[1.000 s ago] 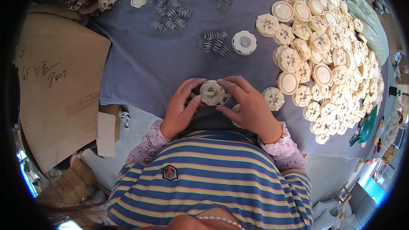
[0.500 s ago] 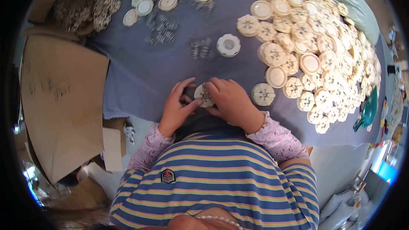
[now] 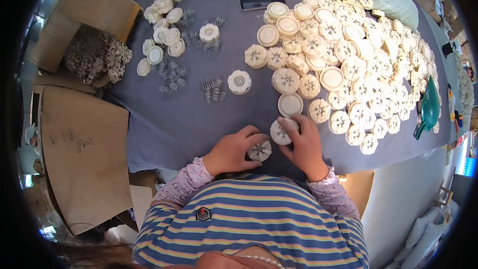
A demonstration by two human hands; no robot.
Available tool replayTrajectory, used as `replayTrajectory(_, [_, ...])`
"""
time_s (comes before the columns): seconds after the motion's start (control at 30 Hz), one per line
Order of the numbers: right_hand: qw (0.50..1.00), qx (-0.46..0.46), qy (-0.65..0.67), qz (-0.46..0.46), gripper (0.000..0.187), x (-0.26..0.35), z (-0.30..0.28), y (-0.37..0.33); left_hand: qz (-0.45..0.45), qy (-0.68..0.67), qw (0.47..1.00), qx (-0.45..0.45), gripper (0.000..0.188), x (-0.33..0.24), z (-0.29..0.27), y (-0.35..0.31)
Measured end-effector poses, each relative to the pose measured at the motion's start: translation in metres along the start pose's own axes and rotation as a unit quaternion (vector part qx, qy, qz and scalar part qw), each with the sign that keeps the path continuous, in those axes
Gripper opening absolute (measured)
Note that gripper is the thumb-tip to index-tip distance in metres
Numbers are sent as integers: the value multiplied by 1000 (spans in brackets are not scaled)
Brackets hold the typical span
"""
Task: The person assembles small plastic mechanical components by hand, inserting internal gears and springs into circular plastic bases to create assembled parts.
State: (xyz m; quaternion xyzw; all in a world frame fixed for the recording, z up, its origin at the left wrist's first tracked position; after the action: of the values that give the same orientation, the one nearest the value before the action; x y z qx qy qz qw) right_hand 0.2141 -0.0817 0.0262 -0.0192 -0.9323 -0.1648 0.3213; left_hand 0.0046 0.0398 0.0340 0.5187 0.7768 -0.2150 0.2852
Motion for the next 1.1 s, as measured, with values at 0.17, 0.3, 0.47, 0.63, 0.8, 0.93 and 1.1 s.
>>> replayTrajectory(0.17, [988,-28,151,21,77,-30,-5,-23,-26,24,998,-43,69,16,-36,38])
replayTrajectory(0.3, [970,-239,-47,-3,70,-61,-69,17,9,-3,981,-194,71,-7,-34,120])
replayTrajectory(0.47, [949,-278,-147,28,68,-145,-162,90,94,-118,947,-284,74,-32,-40,207])
replayTrajectory(0.63, [927,-265,-264,11,64,-149,-157,113,90,-9,908,-410,60,39,-86,167])
replayTrajectory(0.8, [959,-229,-142,-86,39,-60,-68,83,-220,171,774,-568,44,211,-191,36])
replayTrajectory(0.93, [994,-43,36,-98,43,3,23,88,-396,342,582,-622,45,340,-249,-87])
replayTrajectory(1.1, [997,53,35,-44,47,13,55,108,-419,413,560,-583,69,376,-312,-90])
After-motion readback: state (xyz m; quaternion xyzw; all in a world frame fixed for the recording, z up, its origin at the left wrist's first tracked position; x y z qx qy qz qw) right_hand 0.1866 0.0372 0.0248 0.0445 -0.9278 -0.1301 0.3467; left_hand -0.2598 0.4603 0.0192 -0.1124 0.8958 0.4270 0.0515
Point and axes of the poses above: each hand's wrist, its own y-axis towards the middle knuckle, its own z-axis out of the palm, x = y × z, the point moved 2 cm from there along y, towards the middle knuckle, and after that the axes turned 8 degrees about y, right-handed, at the moved point
